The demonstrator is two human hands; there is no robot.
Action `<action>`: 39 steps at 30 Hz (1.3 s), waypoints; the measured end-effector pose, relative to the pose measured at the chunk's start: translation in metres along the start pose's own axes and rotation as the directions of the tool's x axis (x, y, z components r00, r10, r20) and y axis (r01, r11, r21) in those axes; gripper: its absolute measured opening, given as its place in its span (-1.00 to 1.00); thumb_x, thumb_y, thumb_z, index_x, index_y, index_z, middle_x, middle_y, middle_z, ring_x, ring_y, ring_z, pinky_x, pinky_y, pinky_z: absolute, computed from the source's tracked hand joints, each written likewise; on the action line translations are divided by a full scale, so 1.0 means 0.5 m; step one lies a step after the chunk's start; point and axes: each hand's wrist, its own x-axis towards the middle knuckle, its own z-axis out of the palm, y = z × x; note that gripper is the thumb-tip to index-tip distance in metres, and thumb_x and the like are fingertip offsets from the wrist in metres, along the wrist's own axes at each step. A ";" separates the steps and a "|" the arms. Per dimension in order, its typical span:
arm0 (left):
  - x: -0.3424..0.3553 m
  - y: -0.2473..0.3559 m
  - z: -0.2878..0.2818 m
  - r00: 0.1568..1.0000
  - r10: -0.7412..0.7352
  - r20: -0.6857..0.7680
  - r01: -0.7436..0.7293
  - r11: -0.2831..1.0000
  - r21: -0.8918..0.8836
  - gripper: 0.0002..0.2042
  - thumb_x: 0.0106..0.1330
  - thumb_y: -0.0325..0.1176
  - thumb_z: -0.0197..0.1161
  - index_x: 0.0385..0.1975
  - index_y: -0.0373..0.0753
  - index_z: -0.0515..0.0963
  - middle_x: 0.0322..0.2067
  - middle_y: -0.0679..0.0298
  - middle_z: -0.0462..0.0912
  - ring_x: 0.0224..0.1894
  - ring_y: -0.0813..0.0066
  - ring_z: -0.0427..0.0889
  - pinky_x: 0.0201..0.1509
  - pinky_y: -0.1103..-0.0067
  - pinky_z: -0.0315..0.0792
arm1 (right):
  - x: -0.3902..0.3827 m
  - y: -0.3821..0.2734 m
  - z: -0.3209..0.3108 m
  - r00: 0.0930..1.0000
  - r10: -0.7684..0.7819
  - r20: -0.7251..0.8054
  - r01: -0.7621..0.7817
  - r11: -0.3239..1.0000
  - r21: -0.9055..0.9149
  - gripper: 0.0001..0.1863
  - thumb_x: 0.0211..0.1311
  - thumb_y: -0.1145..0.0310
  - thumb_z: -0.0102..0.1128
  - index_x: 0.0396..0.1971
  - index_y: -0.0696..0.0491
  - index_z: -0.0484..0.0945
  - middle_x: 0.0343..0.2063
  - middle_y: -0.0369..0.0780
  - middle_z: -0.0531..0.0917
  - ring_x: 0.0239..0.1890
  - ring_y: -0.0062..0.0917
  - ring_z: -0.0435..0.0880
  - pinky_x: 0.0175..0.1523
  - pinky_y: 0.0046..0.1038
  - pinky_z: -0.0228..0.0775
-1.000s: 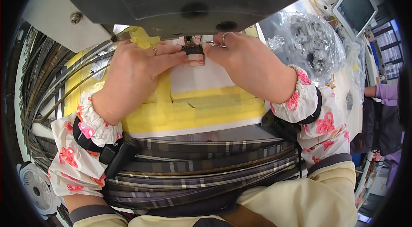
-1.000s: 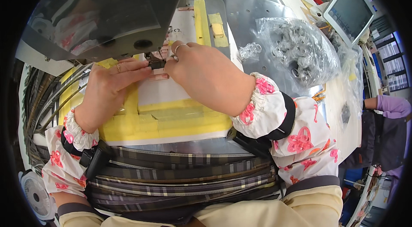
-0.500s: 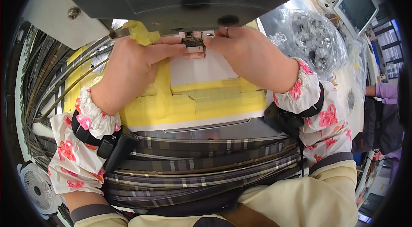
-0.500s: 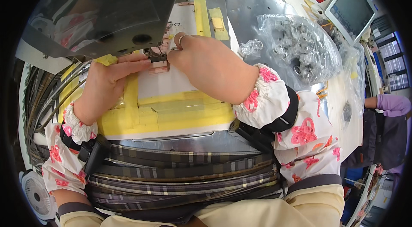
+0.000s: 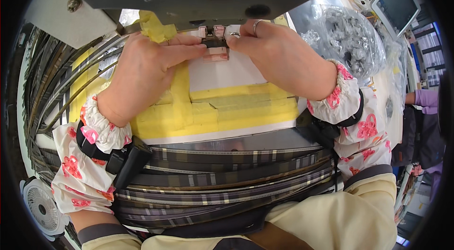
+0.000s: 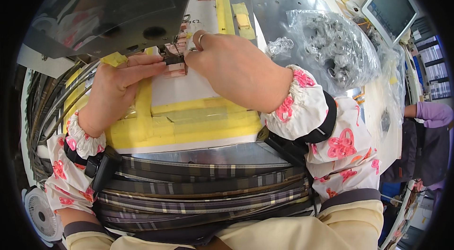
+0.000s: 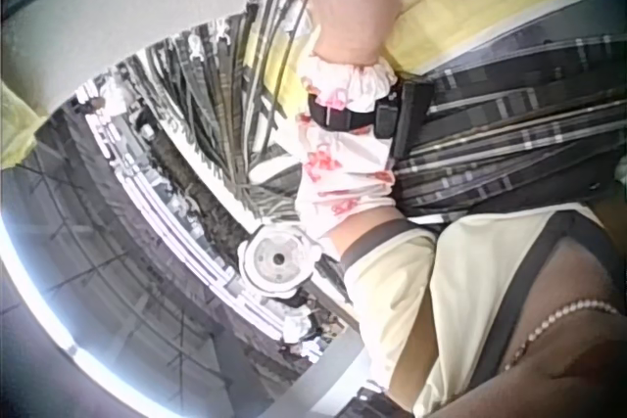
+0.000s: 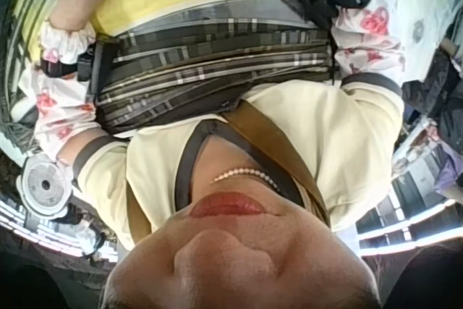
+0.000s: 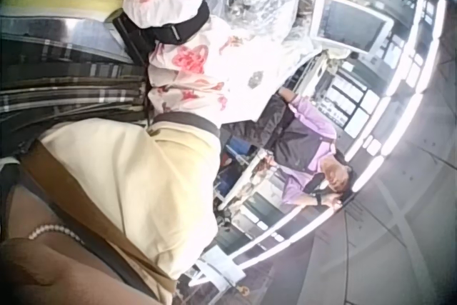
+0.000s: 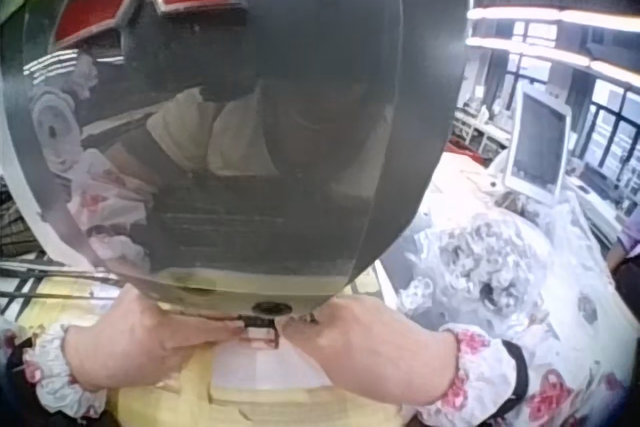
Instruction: Using an industrial sewing machine to sew buckles onto leather straps.
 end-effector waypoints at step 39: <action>0.003 0.015 -0.004 0.992 0.106 -0.063 -0.098 0.987 0.126 -0.76 0.01 -0.59 0.22 -0.30 -0.20 0.65 -0.24 0.20 0.68 -0.34 0.28 0.69 -0.41 0.54 0.56 | -0.001 0.003 0.000 0.999 0.004 -0.052 -0.004 1.000 0.005 -0.73 -0.10 0.59 0.10 -0.29 0.14 0.55 -0.31 -0.14 0.56 -0.36 -0.29 0.65 -0.35 -0.36 0.52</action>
